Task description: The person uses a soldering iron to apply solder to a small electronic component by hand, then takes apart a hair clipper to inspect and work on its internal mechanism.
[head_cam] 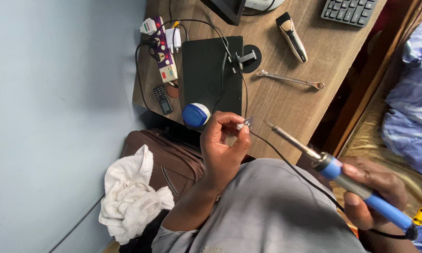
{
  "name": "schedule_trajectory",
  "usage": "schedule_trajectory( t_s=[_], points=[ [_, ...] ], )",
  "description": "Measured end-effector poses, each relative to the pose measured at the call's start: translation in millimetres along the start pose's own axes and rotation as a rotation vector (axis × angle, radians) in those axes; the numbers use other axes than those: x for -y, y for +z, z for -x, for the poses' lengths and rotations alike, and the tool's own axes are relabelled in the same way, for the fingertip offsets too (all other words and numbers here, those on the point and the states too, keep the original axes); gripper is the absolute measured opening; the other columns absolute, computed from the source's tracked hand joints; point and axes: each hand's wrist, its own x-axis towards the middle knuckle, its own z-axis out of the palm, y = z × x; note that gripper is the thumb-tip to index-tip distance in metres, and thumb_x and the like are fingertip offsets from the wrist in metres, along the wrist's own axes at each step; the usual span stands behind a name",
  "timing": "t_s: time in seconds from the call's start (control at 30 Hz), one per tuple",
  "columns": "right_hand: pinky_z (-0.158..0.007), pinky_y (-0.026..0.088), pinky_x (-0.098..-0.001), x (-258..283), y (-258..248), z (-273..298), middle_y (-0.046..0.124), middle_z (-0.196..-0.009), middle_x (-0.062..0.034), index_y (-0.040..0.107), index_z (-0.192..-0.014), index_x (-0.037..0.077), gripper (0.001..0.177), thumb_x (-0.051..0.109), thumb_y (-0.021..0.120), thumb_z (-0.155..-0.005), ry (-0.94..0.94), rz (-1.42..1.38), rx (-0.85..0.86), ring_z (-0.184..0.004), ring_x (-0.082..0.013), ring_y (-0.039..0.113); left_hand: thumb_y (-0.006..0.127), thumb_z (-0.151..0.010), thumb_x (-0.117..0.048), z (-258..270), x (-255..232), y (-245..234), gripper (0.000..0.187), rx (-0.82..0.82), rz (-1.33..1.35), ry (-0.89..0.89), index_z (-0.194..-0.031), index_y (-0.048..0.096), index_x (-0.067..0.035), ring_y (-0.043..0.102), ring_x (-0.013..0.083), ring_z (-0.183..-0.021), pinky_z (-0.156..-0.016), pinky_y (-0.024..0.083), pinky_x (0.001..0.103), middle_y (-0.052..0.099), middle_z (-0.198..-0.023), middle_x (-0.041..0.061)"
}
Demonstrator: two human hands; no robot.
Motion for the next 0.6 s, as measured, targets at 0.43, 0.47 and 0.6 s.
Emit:
schedule_trajectory(
  t_s=[0.43, 0.47, 0.6],
  points=[
    [-0.053, 0.049, -0.0221, 7, 6, 3, 0.067, -0.074, -0.0027, 0.058, -0.131, -0.003, 0.038, 0.013, 0.061, -0.096, 0.256, -0.064, 0.105, -0.061, -0.0081, 0.058, 0.067, -0.096, 0.006, 0, -5, -11, 0.016, 0.016, -0.011, 0.046, -0.109, 0.061, -0.002, 0.062, 0.0062, -0.087, -0.081, 0.056, 0.023, 0.061, -0.103, 0.003],
    [-0.053, 0.049, -0.0221, 7, 7, 0, 0.067, -0.074, -0.0027, 0.058, -0.131, -0.003, 0.038, 0.013, 0.061, -0.096, 0.255, -0.064, 0.106, -0.061, -0.0081, 0.058, 0.067, -0.096, 0.006, 0, -5, -12, 0.016, 0.016, -0.01, 0.047, -0.109, 0.061, -0.002, 0.062, 0.0062, -0.087, -0.081, 0.056, 0.023, 0.061, -0.103, 0.003],
    [-0.053, 0.047, -0.0228, 6, 8, -7, 0.067, -0.077, -0.0061, 0.056, -0.13, -0.003, 0.037, 0.013, 0.059, -0.097, 0.202, -0.056, 0.128, -0.059, -0.0067, 0.058, 0.067, -0.096, 0.006, 0, -5, -13, 0.015, 0.016, -0.003, 0.041, -0.108, 0.061, -0.002, 0.062, 0.0063, -0.087, -0.081, 0.057, 0.023, 0.062, -0.102, 0.003]
  ],
)
